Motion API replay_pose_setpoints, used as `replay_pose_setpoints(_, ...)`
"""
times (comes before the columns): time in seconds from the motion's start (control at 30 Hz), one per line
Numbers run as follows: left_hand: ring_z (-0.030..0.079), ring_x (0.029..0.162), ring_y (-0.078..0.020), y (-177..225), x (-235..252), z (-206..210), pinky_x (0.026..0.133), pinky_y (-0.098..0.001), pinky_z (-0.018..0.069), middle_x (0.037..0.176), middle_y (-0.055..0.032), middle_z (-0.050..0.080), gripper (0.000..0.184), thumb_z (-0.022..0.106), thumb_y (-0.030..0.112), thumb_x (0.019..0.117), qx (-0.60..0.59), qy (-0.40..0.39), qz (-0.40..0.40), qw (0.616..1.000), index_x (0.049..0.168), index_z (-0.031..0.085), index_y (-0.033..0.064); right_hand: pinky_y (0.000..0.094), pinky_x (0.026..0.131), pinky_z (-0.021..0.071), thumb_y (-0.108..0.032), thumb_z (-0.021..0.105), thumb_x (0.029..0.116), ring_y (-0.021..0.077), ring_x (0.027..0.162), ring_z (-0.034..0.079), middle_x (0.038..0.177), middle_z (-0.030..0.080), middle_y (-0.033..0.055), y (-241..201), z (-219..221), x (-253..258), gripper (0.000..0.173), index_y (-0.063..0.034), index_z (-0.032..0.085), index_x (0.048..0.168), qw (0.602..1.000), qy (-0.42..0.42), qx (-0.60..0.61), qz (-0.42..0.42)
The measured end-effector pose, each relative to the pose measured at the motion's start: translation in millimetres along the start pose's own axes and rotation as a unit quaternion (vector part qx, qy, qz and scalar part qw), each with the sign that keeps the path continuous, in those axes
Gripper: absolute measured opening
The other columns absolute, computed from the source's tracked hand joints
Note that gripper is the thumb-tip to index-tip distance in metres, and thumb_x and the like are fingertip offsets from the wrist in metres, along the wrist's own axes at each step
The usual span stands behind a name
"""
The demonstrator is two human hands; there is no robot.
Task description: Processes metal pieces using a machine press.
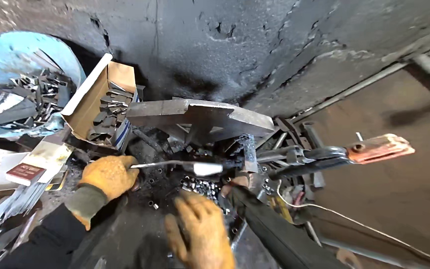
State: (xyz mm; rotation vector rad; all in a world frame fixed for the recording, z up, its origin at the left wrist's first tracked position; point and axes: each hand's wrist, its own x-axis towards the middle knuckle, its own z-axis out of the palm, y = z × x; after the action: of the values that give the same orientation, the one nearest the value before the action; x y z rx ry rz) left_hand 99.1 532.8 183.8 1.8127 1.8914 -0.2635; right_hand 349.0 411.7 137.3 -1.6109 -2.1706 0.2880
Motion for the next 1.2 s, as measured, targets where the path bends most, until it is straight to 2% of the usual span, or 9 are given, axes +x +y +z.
replay_pose_setpoints(0.1, 0.073, 0.077, -0.014, 17.2, -27.3, 10.9, 0.074, -0.0435, 0.063, 0.088, 0.0029, 0.076, 0.022, 0.071, 0.045, 0.0952, -0.219, -0.087, 0.044, 0.971, 0.106, 0.075, 0.0256, 0.0387, 0.107, 0.0542, -0.047, 0.055, 0.1026, 0.0119, 0.122, 0.064, 0.131, 0.069, 0.0021, -26.9, 3.7, 1.2, 0.05, -0.0116, 0.064, 0.137, 0.916, -0.111, 0.332, 0.195)
replay_pose_setpoints(0.23, 0.071, 0.094, -0.0193, 37.5, -71.1, 64.7, 0.088, -0.0476, 0.0597, 0.103, -0.0047, 0.074, 0.035, 0.071, 0.041, 0.0917, -0.263, -0.196, 0.109, 0.938, 0.114, 0.072, 0.0142, 0.0378, 0.077, 0.0635, -0.035, 0.059, 0.1031, 0.0137, 0.086, 0.073, 0.102, 0.075, 0.0012, -37.5, -8.4, 24.5, 0.03, -0.0159, 0.071, 0.123, 0.802, -0.1, 0.521, 0.274)
replay_pose_setpoints(0.33, 0.072, 0.09, -0.0357, 56.4, -99.5, 66.1, 0.077, -0.0654, 0.0549, 0.096, -0.0121, 0.074, 0.052, 0.058, 0.063, 0.0916, -0.017, -0.087, 0.155, 0.984, 0.112, 0.071, 0.0166, 0.0344, 0.087, 0.0603, -0.035, 0.054, 0.1033, 0.0075, 0.096, 0.071, 0.107, 0.075, -0.0045, -16.6, -22.9, 24.5, 0.03, -0.0222, 0.072, 0.124, 0.867, -0.158, 0.395, 0.259)
replay_pose_setpoints(0.4, 0.074, 0.075, -0.0259, 58.7, -120.3, 72.3, 0.062, -0.0534, 0.0583, 0.085, -0.0028, 0.075, 0.041, 0.051, 0.053, 0.1011, 0.069, 0.205, 0.273, 0.937, 0.117, 0.074, 0.0235, 0.0367, 0.098, 0.0555, -0.027, 0.054, 0.101, 0.0108, 0.109, 0.069, 0.12, 0.073, -0.0007, 1.5, -29.7, 30.2, 0.034, -0.0205, 0.07, 0.131, 0.915, -0.193, 0.257, 0.242)
replay_pose_setpoints(0.47, 0.07, 0.116, -0.0254, 59.9, -117.2, 51.1, 0.098, -0.0527, 0.0567, 0.123, -0.0042, 0.074, 0.04, 0.061, 0.039, 0.1001, 0.123, 0.365, 0.33, 0.862, 0.136, 0.067, 0.0216, 0.0456, 0.104, 0.0522, -0.019, 0.06, 0.0928, 0.0192, 0.118, 0.066, 0.131, 0.069, 0.0032, 17.6, -32.7, 40.5, 0.044, -0.0192, 0.066, 0.137, 0.946, -0.245, 0.122, 0.173)
replay_pose_setpoints(0.53, 0.045, 0.146, -0.0386, 51.5, -95.8, 33.3, 0.119, -0.0676, 0.0324, 0.152, -0.0141, 0.055, 0.062, 0.069, 0.042, 0.0931, 0.145, 0.314, 0.298, 0.889, 0.149, 0.055, 0.0191, 0.0519, 0.104, 0.0509, -0.023, 0.062, 0.0932, 0.0251, 0.122, 0.065, 0.134, 0.068, 0.0046, 25.1, -34.3, 46.6, 0.045, -0.0196, 0.064, 0.138, 0.956, -0.281, 0.035, 0.079)
replay_pose_setpoints(0.7, 0.071, 0.105, -0.0357, 13.8, -34.5, 32.9, 0.086, -0.0666, 0.0528, 0.112, -0.0086, 0.075, 0.039, 0.067, 0.049, 0.0933, 0.057, -0.006, 0.06, 0.997, 0.127, 0.069, 0.029, 0.0534, 0.105, 0.0512, -0.046, 0.062, 0.0958, 0.0265, 0.126, 0.063, 0.134, 0.068, 0.0049, 45.0, -19.4, 53.5, 0.048, -0.0215, 0.064, 0.137, 0.99, -0.093, -0.081, -0.062)
replay_pose_setpoints(0.87, 0.071, 0.106, -0.0328, -21.6, 6.0, 49.1, 0.089, -0.0647, 0.0533, 0.114, -0.0066, 0.075, 0.035, 0.072, 0.045, 0.0927, 0.027, 0.042, 0.063, 0.997, 0.124, 0.072, 0.0284, 0.0676, 0.122, 0.021, -0.076, 0.052, 0.0875, 0.0417, 0.155, 0.023, 0.165, 0.035, 0.0148, 92.7, -1.5, 61.4, 0.088, -0.0208, 0.046, 0.155, 0.977, 0.0, -0.208, -0.044)
replay_pose_setpoints(1.2, 0.071, 0.096, -0.0334, -38.9, 37.0, 57.5, 0.084, -0.0623, 0.0538, 0.097, -0.0098, 0.075, 0.032, 0.073, 0.047, 0.0926, 0.041, 0.037, 0.041, 0.998, 0.104, 0.076, 0.0176, 0.0657, 0.124, 0.0162, -0.074, 0.055, 0.0879, 0.0385, 0.157, 0.02, 0.167, 0.032, 0.0142, 106.3, 27.1, 65.9, 0.092, -0.0208, 0.037, 0.16, 0.972, 0.032, -0.229, -0.047)
